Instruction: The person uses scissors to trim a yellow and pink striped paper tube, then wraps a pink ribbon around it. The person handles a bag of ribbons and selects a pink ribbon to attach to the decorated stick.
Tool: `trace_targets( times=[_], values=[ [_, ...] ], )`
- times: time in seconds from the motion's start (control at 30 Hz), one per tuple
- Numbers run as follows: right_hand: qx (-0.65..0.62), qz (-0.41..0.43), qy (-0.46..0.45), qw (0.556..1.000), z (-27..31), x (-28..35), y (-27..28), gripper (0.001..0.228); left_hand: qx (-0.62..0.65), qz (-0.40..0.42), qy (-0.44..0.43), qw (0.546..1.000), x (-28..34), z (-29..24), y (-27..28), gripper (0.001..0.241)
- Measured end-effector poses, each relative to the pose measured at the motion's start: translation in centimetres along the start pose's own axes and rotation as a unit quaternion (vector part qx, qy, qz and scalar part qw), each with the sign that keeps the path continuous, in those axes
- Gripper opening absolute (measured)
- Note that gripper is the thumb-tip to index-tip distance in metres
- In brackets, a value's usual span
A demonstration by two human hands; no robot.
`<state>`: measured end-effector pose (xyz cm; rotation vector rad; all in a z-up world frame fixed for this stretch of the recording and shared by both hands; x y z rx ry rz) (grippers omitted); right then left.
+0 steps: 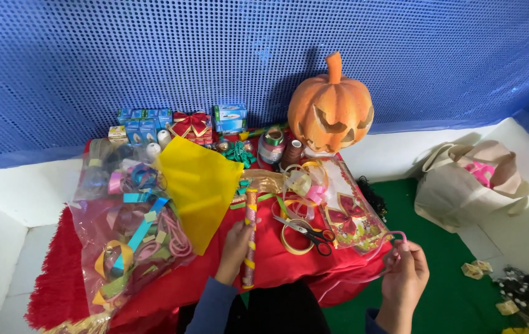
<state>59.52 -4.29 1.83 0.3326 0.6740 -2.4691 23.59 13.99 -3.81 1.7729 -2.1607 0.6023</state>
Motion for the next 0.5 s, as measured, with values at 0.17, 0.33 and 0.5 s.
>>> trace_targets(
  times=[0.17,0.33,0.5],
  values=[
    [0.043,0.022,-0.015,0.999,-1.1,-0.3,-0.7,0.011,-0.045,0.006,-0.040,0.998,0.3,0.1,-0.7,0.032],
    [0.127,0.089,-0.031,0.987,-1.0,-0.2,-4.2,0.013,-0.026,0.012,-0.047,0.998,1.8,0.2,-1.1,0.057],
    [0.310,0.244,0.009,0.919,-1.4,-0.3,-10.9,0.023,-0.060,0.022,-0.037,0.997,3.9,1.3,-2.1,0.046]
  ],
)
Point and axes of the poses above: each hand's wrist, its own x-axis away from the middle knuckle, its own y-axis out of the back of the hand, z = x × y, the point moved 6 cm from there along -x, towards the middle knuckle, and after that the axes turned 8 degrees about y, right-handed, at the moved point
